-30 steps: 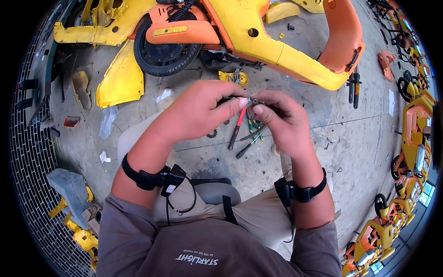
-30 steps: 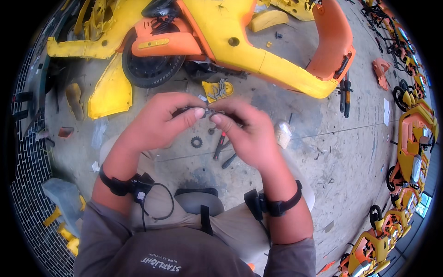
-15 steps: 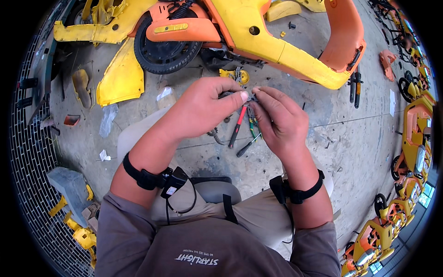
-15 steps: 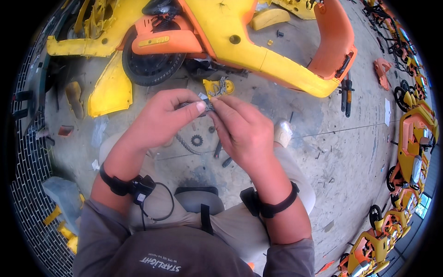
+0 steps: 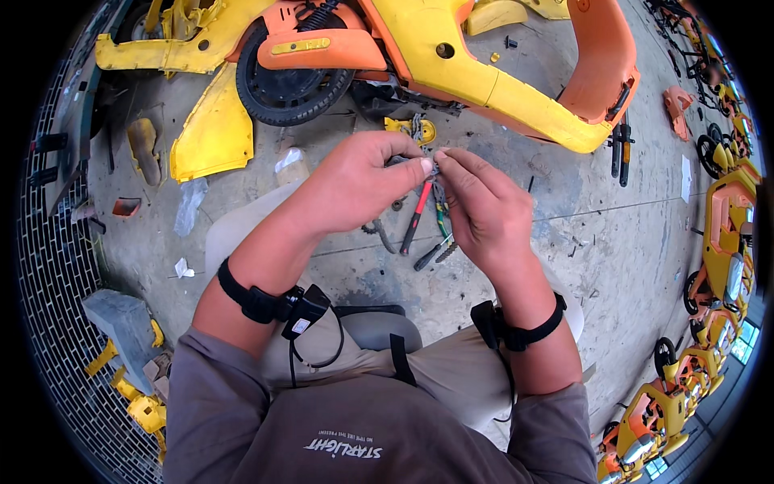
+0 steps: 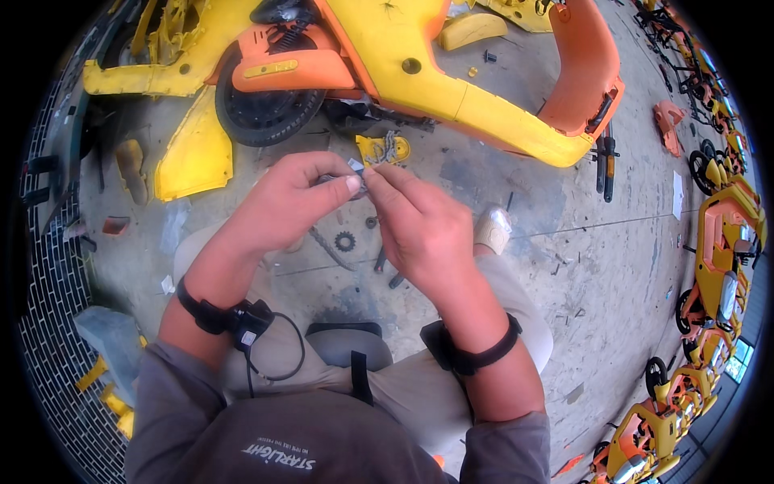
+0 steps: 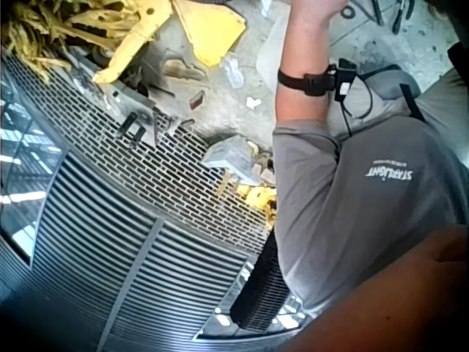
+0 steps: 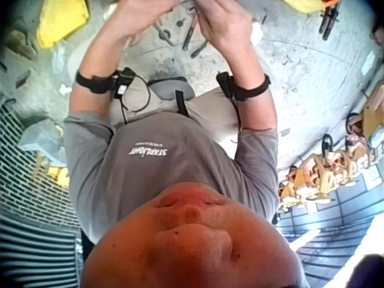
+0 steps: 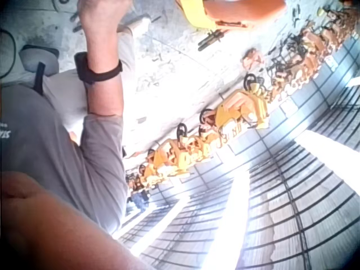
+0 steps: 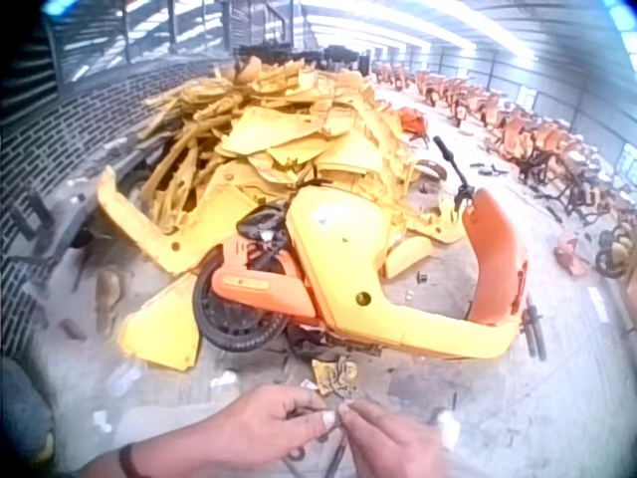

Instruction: The person holds a small drive gear and chain assembly, using a long screwdriver to leverage and move parts, then handles individual metal chain links and uses pliers to press a pin into a link.

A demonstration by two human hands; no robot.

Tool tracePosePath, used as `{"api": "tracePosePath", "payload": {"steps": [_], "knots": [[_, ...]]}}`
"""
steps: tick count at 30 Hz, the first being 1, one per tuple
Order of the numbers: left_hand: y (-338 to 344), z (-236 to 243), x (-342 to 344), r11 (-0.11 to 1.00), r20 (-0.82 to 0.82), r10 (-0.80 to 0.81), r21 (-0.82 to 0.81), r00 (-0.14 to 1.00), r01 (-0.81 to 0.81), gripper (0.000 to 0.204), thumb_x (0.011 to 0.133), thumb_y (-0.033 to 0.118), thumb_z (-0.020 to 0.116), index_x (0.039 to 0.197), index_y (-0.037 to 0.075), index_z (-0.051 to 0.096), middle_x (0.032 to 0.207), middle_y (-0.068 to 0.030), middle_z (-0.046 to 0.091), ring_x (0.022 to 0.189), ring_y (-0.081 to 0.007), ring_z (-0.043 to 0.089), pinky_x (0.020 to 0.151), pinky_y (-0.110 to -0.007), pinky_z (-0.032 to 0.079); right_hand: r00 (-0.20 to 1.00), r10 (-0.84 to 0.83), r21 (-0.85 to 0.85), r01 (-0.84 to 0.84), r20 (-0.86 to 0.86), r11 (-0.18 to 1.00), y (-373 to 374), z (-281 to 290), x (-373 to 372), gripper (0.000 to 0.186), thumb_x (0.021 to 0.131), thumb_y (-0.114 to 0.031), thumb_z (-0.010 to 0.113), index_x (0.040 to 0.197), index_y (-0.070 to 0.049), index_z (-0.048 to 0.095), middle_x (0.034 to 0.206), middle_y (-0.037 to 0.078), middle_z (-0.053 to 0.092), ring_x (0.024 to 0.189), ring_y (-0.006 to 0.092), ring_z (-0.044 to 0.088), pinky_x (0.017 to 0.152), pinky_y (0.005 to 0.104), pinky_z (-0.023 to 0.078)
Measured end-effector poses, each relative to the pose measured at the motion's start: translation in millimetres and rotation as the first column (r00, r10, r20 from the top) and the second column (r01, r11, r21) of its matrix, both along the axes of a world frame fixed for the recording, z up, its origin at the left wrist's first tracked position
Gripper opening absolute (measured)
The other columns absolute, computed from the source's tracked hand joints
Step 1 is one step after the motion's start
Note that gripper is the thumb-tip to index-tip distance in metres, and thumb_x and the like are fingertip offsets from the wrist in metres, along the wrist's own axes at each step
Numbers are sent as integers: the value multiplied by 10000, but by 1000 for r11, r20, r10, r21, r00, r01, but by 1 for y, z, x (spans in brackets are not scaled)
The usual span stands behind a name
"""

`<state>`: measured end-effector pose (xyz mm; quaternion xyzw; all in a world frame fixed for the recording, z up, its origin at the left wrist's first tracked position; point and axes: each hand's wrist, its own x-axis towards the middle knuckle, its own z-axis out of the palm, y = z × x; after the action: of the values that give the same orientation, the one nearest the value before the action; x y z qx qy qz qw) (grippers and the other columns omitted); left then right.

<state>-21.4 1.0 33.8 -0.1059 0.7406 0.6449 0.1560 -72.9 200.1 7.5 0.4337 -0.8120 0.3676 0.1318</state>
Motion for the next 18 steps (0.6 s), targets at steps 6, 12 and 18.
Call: {"api": "tracePosePath", "payload": {"steps": [6,12,18], "knots": [[-3,2,-2,981,147,2,190,989,-30,230,983,226,656,1003,0,696,716,50,531,625,-36,436,524,-228,341,999,16,43,-14,-29,999,3,-2,1,426,720,14,677,1140,-47,706,1122,109,710,846,270,706,694,358,581],[-3,-7,-1,885,304,15,439,953,-154,197,981,204,640,1001,9,657,676,71,467,562,-27,365,496,-220,269,987,-17,136,39,-162,990,2,-6,7,448,694,-27,669,1140,-24,698,1137,96,699,806,220,681,650,329,555],[-5,-12,-1,857,375,25,470,927,-213,187,985,205,636,1005,21,661,672,75,466,559,-25,368,500,-217,273,985,-11,90,27,-174,996,1,-21,9,464,703,-15,669,1166,-32,686,1140,108,698,855,248,685,701,340,557]]}}
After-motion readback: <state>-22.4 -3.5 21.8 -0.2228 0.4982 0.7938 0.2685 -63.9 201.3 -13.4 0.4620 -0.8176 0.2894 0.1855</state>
